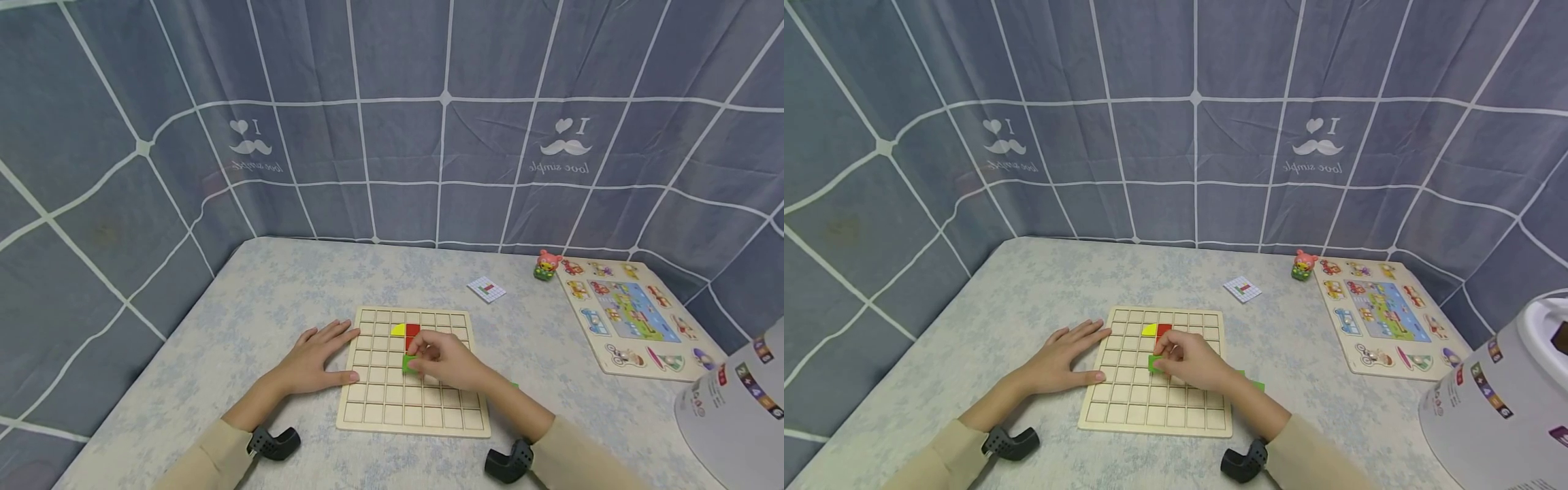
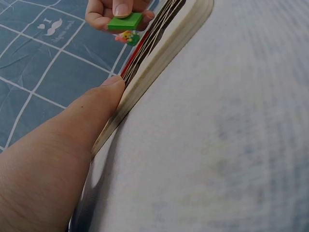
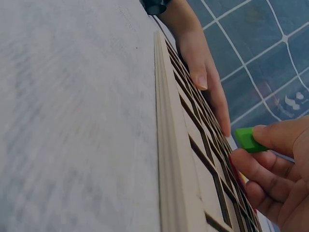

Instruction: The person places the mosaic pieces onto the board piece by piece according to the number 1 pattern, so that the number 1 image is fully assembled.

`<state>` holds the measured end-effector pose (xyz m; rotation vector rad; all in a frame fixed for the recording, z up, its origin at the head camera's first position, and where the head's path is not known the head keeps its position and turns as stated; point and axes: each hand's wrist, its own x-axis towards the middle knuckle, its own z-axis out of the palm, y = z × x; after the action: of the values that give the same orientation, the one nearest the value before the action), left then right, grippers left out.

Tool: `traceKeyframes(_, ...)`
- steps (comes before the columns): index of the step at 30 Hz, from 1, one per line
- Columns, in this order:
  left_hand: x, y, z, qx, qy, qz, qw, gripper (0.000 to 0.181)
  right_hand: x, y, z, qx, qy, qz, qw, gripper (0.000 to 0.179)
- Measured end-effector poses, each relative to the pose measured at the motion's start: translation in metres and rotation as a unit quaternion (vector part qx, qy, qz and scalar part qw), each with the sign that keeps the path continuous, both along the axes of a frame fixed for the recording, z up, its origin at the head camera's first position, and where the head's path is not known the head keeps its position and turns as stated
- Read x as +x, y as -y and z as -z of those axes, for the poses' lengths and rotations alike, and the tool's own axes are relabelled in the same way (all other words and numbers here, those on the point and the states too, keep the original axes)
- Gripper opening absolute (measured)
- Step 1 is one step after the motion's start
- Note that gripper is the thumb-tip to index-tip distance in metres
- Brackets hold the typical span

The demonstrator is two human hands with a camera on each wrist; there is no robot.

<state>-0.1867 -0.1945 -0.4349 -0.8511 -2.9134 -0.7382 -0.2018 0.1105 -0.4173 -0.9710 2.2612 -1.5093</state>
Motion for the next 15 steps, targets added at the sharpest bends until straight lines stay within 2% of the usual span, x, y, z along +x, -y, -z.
traceKeyframes(7, 0.000, 0.000, -0.001, 0.000, 0.011, -0.005, 0.9999, 0.083, 0.001, 0.011, 0.000, 0.004, 0.005, -0.011, 0.9999, 0.010)
traceKeyframes(15, 0.000, -0.001, -0.001, -0.001, 0.010, -0.005, 0.9999, 0.083, 0.004, 0.020, 0.005, 0.026, -0.014, 0.004, 0.9996, 0.008)
